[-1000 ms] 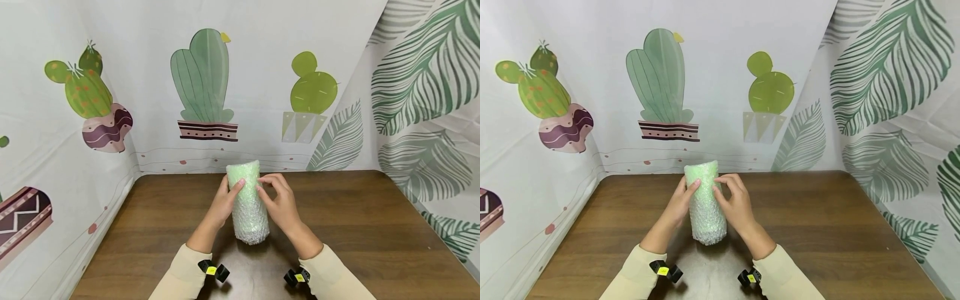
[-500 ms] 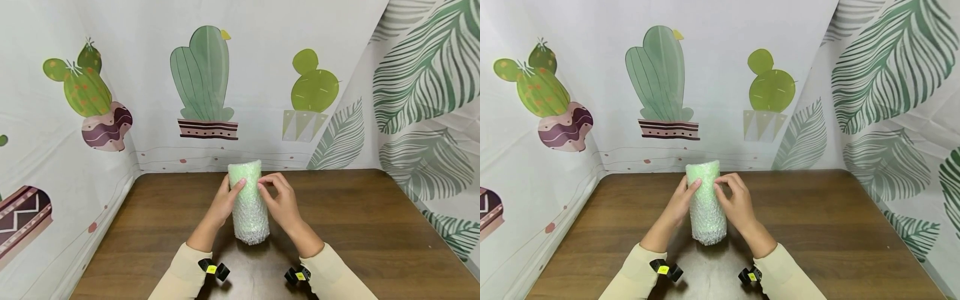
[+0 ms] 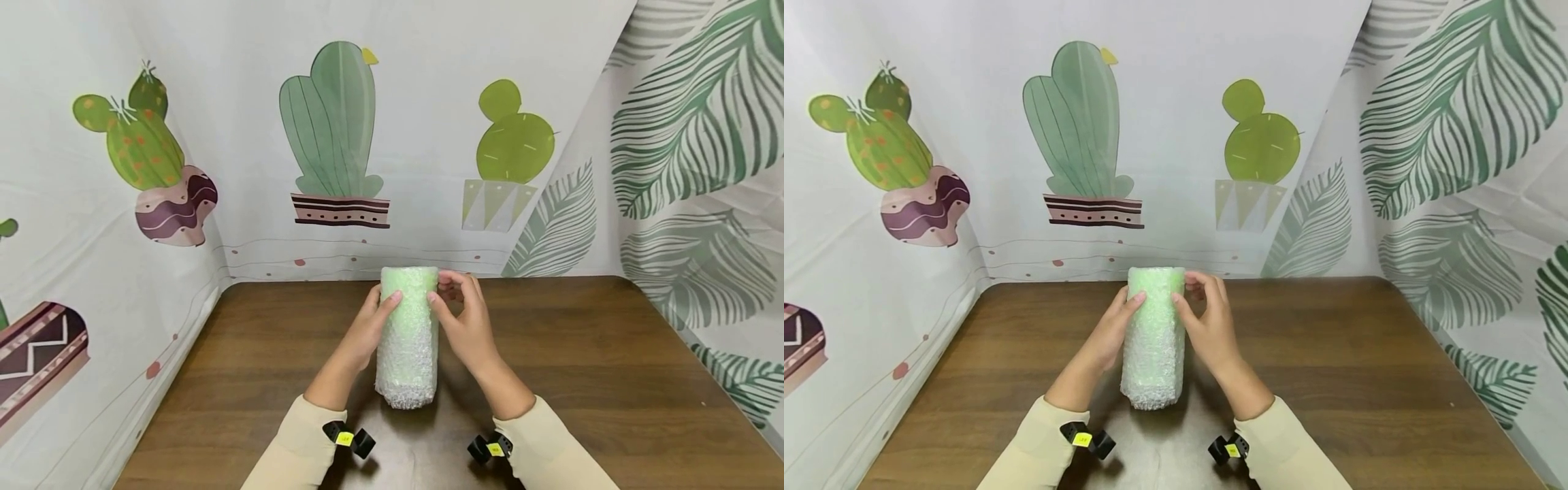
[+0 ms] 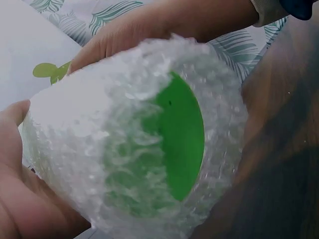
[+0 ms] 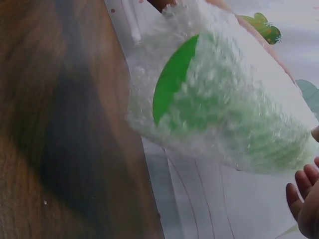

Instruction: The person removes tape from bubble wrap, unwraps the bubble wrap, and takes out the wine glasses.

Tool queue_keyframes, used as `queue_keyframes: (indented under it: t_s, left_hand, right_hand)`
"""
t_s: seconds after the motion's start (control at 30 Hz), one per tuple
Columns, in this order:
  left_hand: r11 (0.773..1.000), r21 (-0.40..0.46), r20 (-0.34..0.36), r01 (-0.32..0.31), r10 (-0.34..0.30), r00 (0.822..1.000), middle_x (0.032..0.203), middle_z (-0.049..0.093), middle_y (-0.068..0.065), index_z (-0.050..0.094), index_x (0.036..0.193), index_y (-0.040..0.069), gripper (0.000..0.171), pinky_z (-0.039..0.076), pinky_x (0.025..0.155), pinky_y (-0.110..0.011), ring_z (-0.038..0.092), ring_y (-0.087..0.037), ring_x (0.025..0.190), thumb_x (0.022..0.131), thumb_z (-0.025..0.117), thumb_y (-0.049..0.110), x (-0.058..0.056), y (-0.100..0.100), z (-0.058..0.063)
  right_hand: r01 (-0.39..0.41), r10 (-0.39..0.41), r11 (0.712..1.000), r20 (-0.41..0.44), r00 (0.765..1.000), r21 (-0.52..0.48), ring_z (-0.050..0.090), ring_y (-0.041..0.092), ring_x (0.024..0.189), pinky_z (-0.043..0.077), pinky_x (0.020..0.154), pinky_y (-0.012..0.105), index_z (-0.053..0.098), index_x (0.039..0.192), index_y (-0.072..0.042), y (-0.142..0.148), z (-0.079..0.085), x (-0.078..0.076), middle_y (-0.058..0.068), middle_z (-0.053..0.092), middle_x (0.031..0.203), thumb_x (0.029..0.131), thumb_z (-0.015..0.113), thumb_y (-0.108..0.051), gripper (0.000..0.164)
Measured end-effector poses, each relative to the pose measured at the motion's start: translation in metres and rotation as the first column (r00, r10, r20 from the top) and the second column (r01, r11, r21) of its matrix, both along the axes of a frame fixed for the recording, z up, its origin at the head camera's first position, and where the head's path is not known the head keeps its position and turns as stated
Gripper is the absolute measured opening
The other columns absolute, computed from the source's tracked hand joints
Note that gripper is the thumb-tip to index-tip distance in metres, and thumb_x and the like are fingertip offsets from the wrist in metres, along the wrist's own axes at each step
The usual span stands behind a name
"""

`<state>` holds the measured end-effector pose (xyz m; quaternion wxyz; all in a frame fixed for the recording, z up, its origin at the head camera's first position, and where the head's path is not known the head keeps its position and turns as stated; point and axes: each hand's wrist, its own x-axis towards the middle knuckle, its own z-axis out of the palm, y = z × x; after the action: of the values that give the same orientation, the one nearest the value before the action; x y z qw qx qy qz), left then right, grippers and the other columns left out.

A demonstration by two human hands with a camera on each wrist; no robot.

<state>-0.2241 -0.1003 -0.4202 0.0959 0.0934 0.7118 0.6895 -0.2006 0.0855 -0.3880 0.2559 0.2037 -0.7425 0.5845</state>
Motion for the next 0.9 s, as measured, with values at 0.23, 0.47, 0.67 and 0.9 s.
queue_keyframes:
  t_s: [0.23,0.47,0.67,0.9]
  left_hand:
    - [0.997,0.049,0.025,0.052,-0.053,0.998,0.139,0.047,-0.012,0.033,0.150,0.027,0.059,0.038,0.108,-0.050,0.045,-0.030,0.129,0.101,0.042,0.059,0.001,-0.003,0.000]
    - [0.988,0.130,0.066,0.088,-0.097,0.993,0.156,0.035,-0.009,0.023,0.159,0.027,0.072,0.028,0.118,-0.056,0.036,-0.031,0.139,0.099,0.041,0.062,0.002,-0.003,0.000]
    - [0.977,0.205,0.102,0.065,-0.087,0.991,0.150,0.042,-0.014,0.026,0.160,0.021,0.071,0.043,0.107,-0.043,0.050,-0.025,0.121,0.101,0.041,0.057,0.005,-0.002,0.004]
    - [0.977,0.199,0.072,0.071,-0.087,0.994,0.145,0.044,-0.014,0.025,0.159,0.024,0.068,0.043,0.105,-0.041,0.050,-0.023,0.120,0.101,0.042,0.056,0.004,-0.002,0.004]
  right_hand:
    - [-0.049,0.065,0.994,0.159,0.985,-0.100,0.052,0.028,0.111,0.046,0.093,0.014,0.052,0.133,0.006,0.008,-0.012,-0.012,0.025,0.052,0.124,0.098,0.063,-0.002,0.038]
    - [-0.083,0.116,0.984,0.211,0.971,-0.155,0.051,0.017,0.118,0.048,0.097,0.014,0.046,0.138,0.002,0.012,-0.023,-0.020,0.015,0.050,0.133,0.101,0.060,-0.011,0.041]
    - [-0.115,0.166,0.971,0.250,0.954,-0.208,0.052,0.016,0.122,0.048,0.102,0.017,0.043,0.140,0.002,0.010,-0.021,-0.019,0.014,0.048,0.137,0.103,0.057,-0.010,0.042]
    - [-0.059,0.092,0.983,0.194,0.977,-0.172,0.055,0.013,0.109,0.048,0.092,0.015,0.053,0.129,0.003,0.009,-0.021,-0.018,0.014,0.054,0.124,0.100,0.062,-0.008,0.032]
